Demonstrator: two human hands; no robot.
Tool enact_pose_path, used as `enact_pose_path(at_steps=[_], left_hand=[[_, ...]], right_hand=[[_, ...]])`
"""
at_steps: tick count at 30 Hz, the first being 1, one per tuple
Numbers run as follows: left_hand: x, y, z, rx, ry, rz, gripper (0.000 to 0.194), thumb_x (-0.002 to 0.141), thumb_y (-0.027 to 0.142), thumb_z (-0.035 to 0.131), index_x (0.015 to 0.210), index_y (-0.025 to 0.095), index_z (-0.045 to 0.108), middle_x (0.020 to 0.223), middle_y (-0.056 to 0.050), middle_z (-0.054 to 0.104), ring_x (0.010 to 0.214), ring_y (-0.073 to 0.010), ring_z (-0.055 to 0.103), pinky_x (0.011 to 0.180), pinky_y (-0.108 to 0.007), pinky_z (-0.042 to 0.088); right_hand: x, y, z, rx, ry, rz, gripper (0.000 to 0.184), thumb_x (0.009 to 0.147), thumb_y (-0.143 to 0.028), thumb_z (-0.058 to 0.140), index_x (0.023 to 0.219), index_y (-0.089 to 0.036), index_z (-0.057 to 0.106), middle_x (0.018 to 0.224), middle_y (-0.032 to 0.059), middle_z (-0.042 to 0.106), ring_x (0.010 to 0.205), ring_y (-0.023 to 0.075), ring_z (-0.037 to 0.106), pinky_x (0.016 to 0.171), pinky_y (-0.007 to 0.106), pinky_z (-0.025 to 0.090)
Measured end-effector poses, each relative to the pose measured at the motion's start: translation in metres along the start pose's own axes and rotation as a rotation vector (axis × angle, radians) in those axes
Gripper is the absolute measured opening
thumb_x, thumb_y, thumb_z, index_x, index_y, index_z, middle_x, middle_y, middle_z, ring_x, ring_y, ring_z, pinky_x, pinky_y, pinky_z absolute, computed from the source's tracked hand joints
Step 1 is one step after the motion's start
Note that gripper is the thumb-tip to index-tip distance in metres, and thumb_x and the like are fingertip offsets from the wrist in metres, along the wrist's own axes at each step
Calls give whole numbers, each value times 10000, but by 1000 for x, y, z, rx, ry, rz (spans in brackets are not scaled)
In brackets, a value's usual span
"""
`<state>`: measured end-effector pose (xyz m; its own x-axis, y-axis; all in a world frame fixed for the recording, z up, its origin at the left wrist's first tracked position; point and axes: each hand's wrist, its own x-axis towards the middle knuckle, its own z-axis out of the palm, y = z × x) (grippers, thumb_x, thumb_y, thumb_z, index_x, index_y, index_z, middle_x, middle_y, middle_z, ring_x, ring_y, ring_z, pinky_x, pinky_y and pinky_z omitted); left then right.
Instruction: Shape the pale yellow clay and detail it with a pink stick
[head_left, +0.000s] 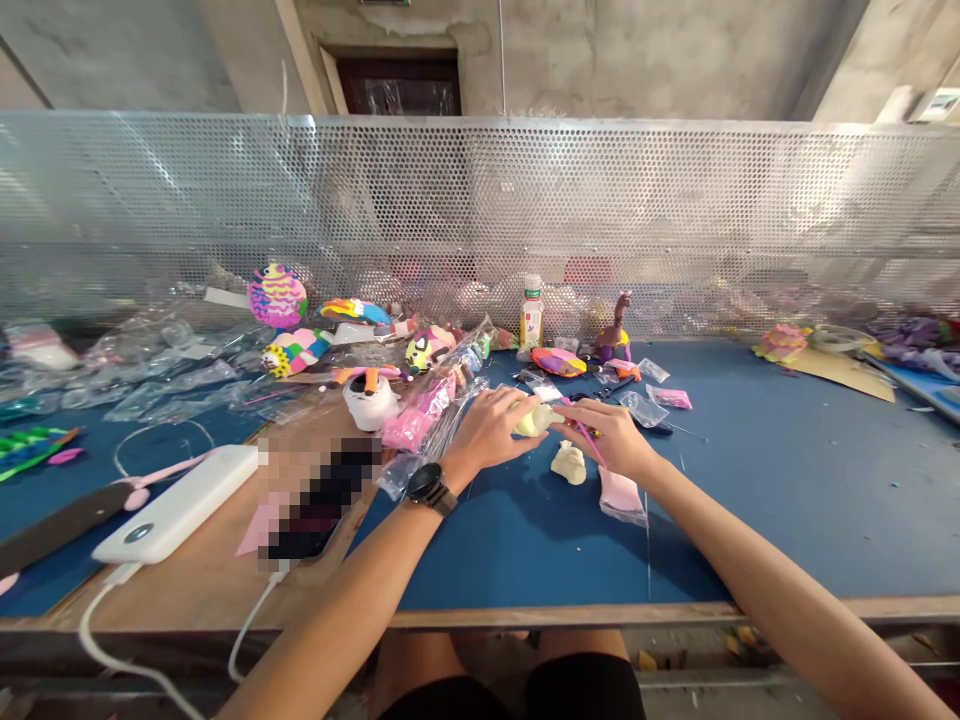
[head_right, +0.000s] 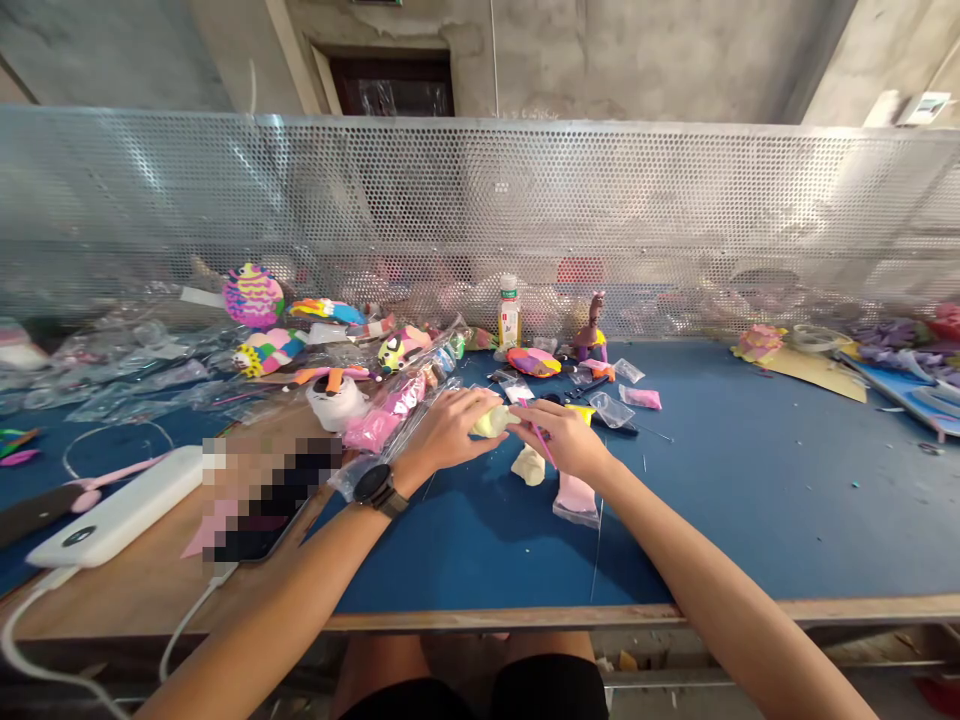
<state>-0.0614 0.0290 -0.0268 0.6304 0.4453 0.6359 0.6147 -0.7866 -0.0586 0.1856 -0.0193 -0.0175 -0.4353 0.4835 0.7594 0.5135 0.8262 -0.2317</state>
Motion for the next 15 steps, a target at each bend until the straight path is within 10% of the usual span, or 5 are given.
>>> enact_pose_path(at_steps=[8, 15], left_hand=[[0, -1, -2, -94, 44, 7, 447, 973, 515, 715, 1306, 220, 669, 1258, -107, 762, 1183, -297, 714, 990, -449, 548], [-1, 1, -4, -217, 84, -7, 410, 976, 489, 725, 1284, 230, 641, 1258, -84, 763, 1194, -283, 714, 1003, -437, 552]], right_hand=[[3, -8, 0, 30, 92, -17, 244, 1075, -270, 623, 1249, -207, 783, 999, 102, 786, 836, 194, 751, 763, 309, 624], [5, -18, 3, 286, 148, 259, 234, 982, -417, 742, 1076, -235, 855, 912, 82, 790, 763, 204, 732, 675, 327, 627]])
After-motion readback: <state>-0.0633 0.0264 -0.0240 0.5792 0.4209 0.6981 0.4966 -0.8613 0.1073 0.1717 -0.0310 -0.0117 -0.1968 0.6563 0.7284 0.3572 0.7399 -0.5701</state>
